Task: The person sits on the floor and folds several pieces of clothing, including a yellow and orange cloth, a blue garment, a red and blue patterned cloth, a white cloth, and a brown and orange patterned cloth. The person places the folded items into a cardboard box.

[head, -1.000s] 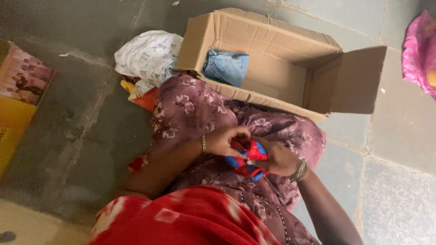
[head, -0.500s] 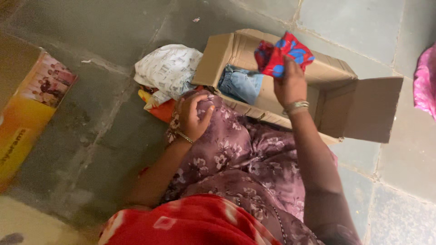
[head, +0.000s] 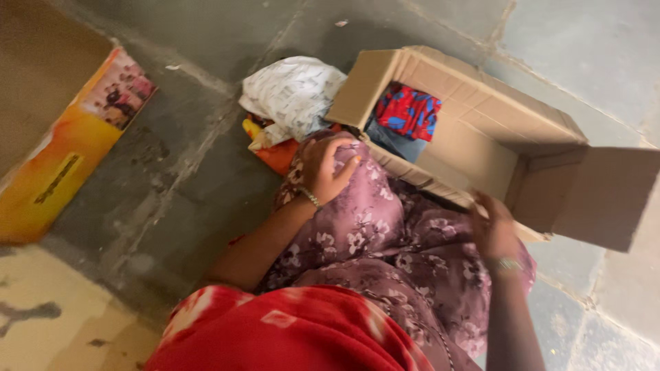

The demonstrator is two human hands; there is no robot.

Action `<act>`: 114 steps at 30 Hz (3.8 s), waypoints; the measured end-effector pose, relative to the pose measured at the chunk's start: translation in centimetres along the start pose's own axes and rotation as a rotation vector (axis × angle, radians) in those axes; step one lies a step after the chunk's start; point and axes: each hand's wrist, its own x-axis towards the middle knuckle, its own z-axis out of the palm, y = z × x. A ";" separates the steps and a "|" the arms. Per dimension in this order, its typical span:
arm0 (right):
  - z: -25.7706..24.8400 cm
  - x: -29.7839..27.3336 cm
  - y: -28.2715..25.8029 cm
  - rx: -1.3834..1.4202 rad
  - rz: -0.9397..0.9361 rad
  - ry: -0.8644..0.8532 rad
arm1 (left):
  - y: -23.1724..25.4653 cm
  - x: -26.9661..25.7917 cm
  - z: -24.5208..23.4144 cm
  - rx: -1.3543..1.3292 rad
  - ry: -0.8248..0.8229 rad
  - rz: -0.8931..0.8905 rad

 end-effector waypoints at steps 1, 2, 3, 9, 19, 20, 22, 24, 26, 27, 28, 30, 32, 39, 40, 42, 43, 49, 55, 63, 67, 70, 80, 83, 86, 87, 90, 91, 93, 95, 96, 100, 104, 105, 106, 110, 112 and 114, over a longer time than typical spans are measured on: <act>-0.9 -1.7 0.6 -0.145 0.085 0.024 | -0.8 -0.1 0.1 -0.019 0.001 0.003; -1.9 -3.2 1.4 -0.293 0.169 0.051 | -1.9 -0.1 0.3 -0.068 0.000 -0.065; -2.4 -4.6 2.3 -0.417 0.168 0.087 | -3.3 0.0 0.5 -0.117 0.001 -0.132; -0.8 -9.2 7.1 -0.418 0.196 0.309 | -13.9 3.8 0.4 0.342 -0.224 -0.409; -0.3 -8.9 8.0 -0.358 0.241 0.362 | -20.4 6.5 -1.8 0.766 -0.798 -0.518; -0.4 -8.9 7.9 -0.361 0.246 0.366 | -20.7 7.4 -2.1 0.737 -0.737 -0.507; -0.3 -8.8 7.9 -0.368 0.257 0.373 | -20.8 10.0 -3.2 0.715 -0.449 -0.281; -0.3 -8.8 8.0 -0.363 0.232 0.383 | -20.3 12.9 -4.8 0.643 -0.266 -0.215; -0.2 -8.8 8.1 -0.359 0.221 0.393 | -19.5 16.3 -7.1 0.594 -0.179 -0.187; -0.2 -8.9 8.2 -0.358 0.224 0.399 | -19.0 18.1 -8.2 0.614 -0.047 -0.014; -0.1 -8.9 8.2 -0.356 0.225 0.402 | -18.3 19.9 -9.1 0.617 -0.034 0.021; -0.1 -8.9 8.3 -0.352 0.231 0.400 | -16.8 22.3 -10.1 0.633 -0.042 0.037; 0.0 -8.9 8.4 -0.335 0.244 0.397 | -15.2 24.0 -10.3 0.615 -0.118 -0.029; 0.1 -8.7 8.8 -0.345 0.245 0.393 | -11.2 22.1 -9.1 0.494 -0.366 -0.206; 0.2 -8.8 8.9 -0.358 0.246 0.396 | -10.4 23.3 -7.5 0.475 -0.392 -0.218; 0.1 -9.0 9.0 -0.321 0.224 0.407 | -8.7 24.9 -3.8 0.427 -0.435 -0.240; 0.1 -8.9 9.1 -0.306 0.214 0.412 | -7.9 25.1 -2.1 0.405 -0.451 -0.251; -0.2 -8.9 9.0 -0.251 0.214 0.426 | -2.6 26.3 1.0 0.169 -0.505 -0.297; 0.2 -8.9 8.5 -0.192 0.169 0.429 | 0.6 21.4 -3.3 -0.416 -0.517 -0.511; -0.3 -8.9 8.6 -0.251 0.119 0.444 | -10.6 5.7 -12.5 -0.104 -0.571 -1.011; -0.5 -8.6 7.3 -0.272 0.116 0.436 | -14.4 -0.2 -13.2 -0.569 -0.579 -1.304; -0.8 -8.4 5.5 -0.291 0.115 0.388 | -15.7 -3.4 -12.7 -0.654 -0.586 -1.405; 11.6 -7.5 -3.1 0.477 0.235 -0.813 | -16.1 -4.9 -13.5 -1.026 -0.540 -1.199; 11.1 -6.2 -6.4 0.516 0.284 -0.796 | -14.9 -4.4 -14.4 -1.066 -0.537 -1.209; 7.4 -3.0 -10.6 0.763 0.272 -0.772 | -13.7 -4.3 -15.0 -1.147 -0.445 -1.236; 5.9 -1.6 -12.1 0.747 0.213 -0.710 | -13.5 -4.4 -15.1 -1.187 -0.401 -1.251; 2.2 1.9 -17.1 0.647 -0.057 -0.528 | -13.1 -4.5 -14.9 -1.328 -0.457 -1.283; 1.1 2.6 -18.6 0.603 -0.161 -0.468 | -13.1 -4.5 -14.6 -1.343 -0.463 -1.281; -1.4 3.5 -20.4 0.634 -0.187 -0.425 | -13.1 -4.6 -14.5 -1.369 -0.462 -1.278; -2.3 3.7 -20.8 0.610 -0.212 -0.376 | -13.2 -4.7 -14.5 -1.345 -0.444 -1.304; -2.8 3.4 -20.1 0.568 -0.222 -0.348 | -13.2 -4.7 -14.4 -1.332 -0.436 -1.318; -1.5 0.4 -13.4 0.418 -0.007 -0.430 | -13.0 -5.1 -13.8 -1.241 -0.515 -1.280; 5.1 -4.3 -6.2 0.409 0.127 -0.593 | -12.9 -6.2 -13.3 -0.996 -0.547 -1.236; 6.3 -5.7 -5.0 0.440 0.118 -0.525 | -12.9 -6.3 -13.3 -0.938 -0.542 -1.232; 7.4 -7.0 -4.1 0.470 0.108 -0.455 | -12.9 -6.3 -13.2 -0.980 -0.534 -1.220; 7.9 -7.4 -3.0 0.515 0.203 -0.417 | -12.4 -6.2 -13.2 -1.146 -0.491 -1.260; 7.2 -4.7 -4.2 0.412 0.159 -0.474 | -12.0 -5.8 -13.2 -1.144 -0.468 -1.309; 5.8 -2.1 -6.5 0.431 0.166 -0.469 | -11.5 -5.5 -13.0 -1.056 -0.443 -1.348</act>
